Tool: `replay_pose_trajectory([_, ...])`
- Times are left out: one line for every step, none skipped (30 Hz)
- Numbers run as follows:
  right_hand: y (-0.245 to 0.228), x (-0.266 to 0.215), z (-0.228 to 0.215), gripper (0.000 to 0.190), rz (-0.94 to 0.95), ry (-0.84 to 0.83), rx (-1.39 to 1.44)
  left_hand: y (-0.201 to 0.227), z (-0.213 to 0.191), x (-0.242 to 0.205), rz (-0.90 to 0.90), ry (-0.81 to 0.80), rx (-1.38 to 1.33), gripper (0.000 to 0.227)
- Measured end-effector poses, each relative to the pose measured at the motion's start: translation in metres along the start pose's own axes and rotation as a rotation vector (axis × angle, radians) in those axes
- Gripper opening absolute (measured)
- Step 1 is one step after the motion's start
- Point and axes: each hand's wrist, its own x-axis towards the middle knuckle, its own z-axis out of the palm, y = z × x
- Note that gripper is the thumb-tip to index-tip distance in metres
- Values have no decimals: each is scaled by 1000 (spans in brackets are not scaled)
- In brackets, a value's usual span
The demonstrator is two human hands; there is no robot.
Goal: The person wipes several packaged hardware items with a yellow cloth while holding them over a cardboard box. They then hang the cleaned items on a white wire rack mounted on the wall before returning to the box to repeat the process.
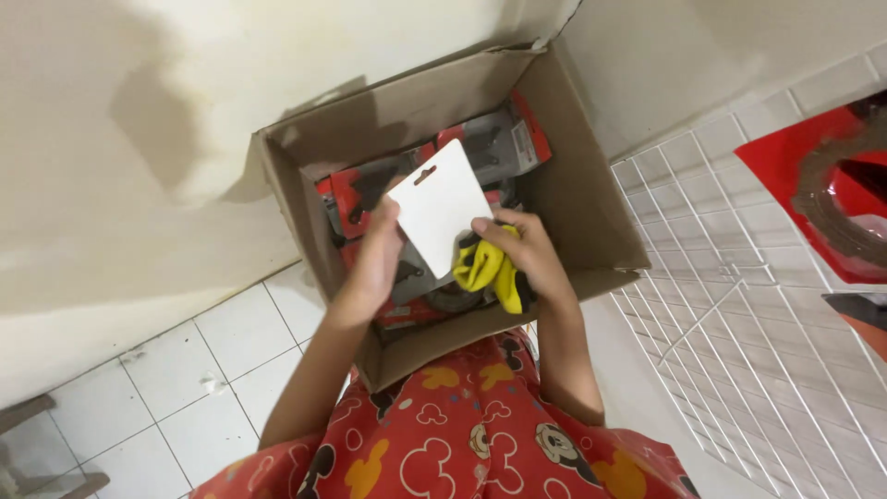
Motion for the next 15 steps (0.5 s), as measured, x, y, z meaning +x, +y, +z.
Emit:
replay_pose_trajectory([1,-4,4,17,27,-26,50,-7,0,-8,-52,46,-95,52])
replay_pose_trajectory([0,-6,9,17,29,-27,49,18,21,-17,-54,48,-97,52])
replay_pose_trajectory([-2,-9,12,20,43,-74,4,43,43,-25,-133,162,-233,50])
replay_pose_trajectory([-3,-11,16,22,57,-122,-41,69,65,-33,-211,277,-370,48])
replay_pose_trajectory([-2,-12,12,22,58,-125,-42,72,68,-31,-211,280,-372,48])
replay_pose_trajectory([0,-13,7,31,23,-182,-150,76,71,-29,-230,355,-430,51])
replay_pose_trajectory([2,-13,3,41,-14,-239,-258,79,74,-27,-247,430,-488,54])
replay_pose_trajectory([-2,-16,-5,41,-15,-244,-259,58,49,-18,-245,434,-489,54])
replay_pose_trajectory([-7,-18,-13,47,-54,-196,-274,36,24,-9,-112,162,-514,65])
replay_pose_trajectory([-11,-20,-22,57,-94,-147,-289,15,0,0,19,-112,-530,77])
replay_pose_trajectory([-15,-21,-24,57,-92,-148,-288,14,-1,0,18,-110,-529,77])
replay_pose_trajectory([-18,-21,-27,65,-202,-95,-237,13,-3,1,-5,-47,-489,81])
replay_pose_trajectory([-22,-22,-31,73,-309,-38,-186,11,-3,2,-30,14,-450,87])
replay_pose_trajectory([-10,-15,-28,73,-306,-36,-185,10,4,2,-35,13,-450,87])
replay_pose_trajectory([1,-10,-26,62,-435,124,-141,9,11,2,-122,288,-425,79])
